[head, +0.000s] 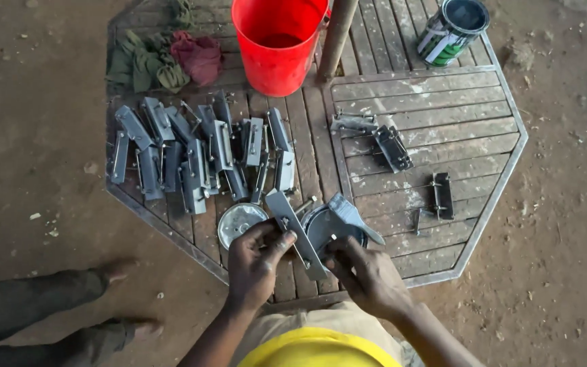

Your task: Painting metal brackets using a brush and paint on a workshop table

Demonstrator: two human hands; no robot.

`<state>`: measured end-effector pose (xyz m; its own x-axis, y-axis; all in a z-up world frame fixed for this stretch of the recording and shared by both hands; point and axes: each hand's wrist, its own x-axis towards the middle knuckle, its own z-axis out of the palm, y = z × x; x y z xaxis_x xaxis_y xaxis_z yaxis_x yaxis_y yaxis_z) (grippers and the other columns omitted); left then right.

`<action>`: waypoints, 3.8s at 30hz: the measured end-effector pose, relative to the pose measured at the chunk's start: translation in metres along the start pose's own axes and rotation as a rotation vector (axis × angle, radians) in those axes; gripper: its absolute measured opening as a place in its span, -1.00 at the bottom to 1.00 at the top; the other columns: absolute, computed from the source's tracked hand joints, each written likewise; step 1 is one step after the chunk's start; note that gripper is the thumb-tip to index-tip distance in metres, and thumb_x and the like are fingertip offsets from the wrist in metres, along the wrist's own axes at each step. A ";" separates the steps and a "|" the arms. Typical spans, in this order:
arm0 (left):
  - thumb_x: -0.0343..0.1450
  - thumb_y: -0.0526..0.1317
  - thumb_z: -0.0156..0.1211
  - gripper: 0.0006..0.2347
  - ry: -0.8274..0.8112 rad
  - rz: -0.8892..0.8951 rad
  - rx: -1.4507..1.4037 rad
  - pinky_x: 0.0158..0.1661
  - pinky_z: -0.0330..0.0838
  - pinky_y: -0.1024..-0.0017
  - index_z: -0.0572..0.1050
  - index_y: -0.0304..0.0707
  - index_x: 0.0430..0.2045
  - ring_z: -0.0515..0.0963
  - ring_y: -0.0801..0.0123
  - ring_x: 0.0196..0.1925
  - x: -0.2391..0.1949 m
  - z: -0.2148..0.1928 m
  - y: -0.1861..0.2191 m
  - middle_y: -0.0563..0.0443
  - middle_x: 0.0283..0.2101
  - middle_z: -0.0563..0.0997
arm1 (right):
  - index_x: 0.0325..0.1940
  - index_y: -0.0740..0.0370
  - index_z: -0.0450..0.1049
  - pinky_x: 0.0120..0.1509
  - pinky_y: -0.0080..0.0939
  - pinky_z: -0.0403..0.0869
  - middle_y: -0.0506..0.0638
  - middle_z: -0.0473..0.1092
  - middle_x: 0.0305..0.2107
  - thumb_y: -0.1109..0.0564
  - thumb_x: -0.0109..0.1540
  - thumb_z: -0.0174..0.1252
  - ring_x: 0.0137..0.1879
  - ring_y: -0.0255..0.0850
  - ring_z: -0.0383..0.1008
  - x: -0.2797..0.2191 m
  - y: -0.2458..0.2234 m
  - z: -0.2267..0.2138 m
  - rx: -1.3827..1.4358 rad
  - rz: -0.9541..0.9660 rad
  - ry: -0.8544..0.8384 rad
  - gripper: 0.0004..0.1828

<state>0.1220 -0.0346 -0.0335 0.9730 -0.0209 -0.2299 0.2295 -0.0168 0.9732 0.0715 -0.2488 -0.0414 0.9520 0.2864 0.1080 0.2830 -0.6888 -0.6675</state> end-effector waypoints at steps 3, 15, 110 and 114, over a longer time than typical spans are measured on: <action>0.28 -0.24 0.36 -0.88 -0.039 -0.068 -0.062 -0.47 0.67 0.41 0.69 -0.32 -0.46 0.62 0.36 -0.49 -0.002 0.002 0.007 -0.02 -0.49 0.70 | -0.28 0.00 0.38 -0.66 -0.12 0.13 -0.14 0.23 -0.81 -0.21 0.41 -0.17 -0.77 -0.23 0.12 -0.003 0.012 0.014 -0.208 0.128 -0.094 -0.63; 0.30 -0.19 0.34 -0.87 -0.098 -0.023 0.014 -0.37 0.41 0.47 0.68 -0.27 -0.50 0.54 0.42 -0.47 0.003 0.008 0.001 0.06 -0.50 0.69 | -0.32 -0.06 0.42 -0.60 -0.08 0.27 -0.15 0.29 -0.77 -0.29 0.37 -0.23 -0.71 -0.19 0.34 -0.009 0.001 0.005 -0.141 0.287 -0.028 -0.55; 0.39 0.10 0.26 -0.60 -0.007 0.021 0.281 -0.21 0.59 0.00 0.45 -0.29 -0.21 0.72 -0.19 -0.24 -0.049 0.085 0.012 -0.37 -0.32 0.68 | -0.30 0.42 0.56 -0.36 -0.19 0.49 0.21 0.47 -0.47 0.25 0.25 0.23 -0.43 -0.11 0.51 -0.026 -0.013 -0.018 0.710 0.333 0.429 -0.88; 0.33 0.07 0.33 -0.65 0.030 0.025 0.371 -0.25 0.60 -0.05 0.45 -0.22 -0.29 0.73 -0.22 -0.22 -0.047 0.080 0.009 -0.35 -0.36 0.70 | 0.11 0.46 0.43 -0.46 -0.30 0.43 0.23 0.49 -0.46 0.08 0.34 0.12 -0.38 -0.13 0.55 -0.030 -0.034 -0.013 0.927 0.449 0.461 -0.62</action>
<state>0.0763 -0.1133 -0.0146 0.9797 0.0036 -0.2005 0.1870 -0.3778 0.9068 0.0346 -0.2426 -0.0127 0.9522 -0.2684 -0.1458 -0.1088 0.1481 -0.9830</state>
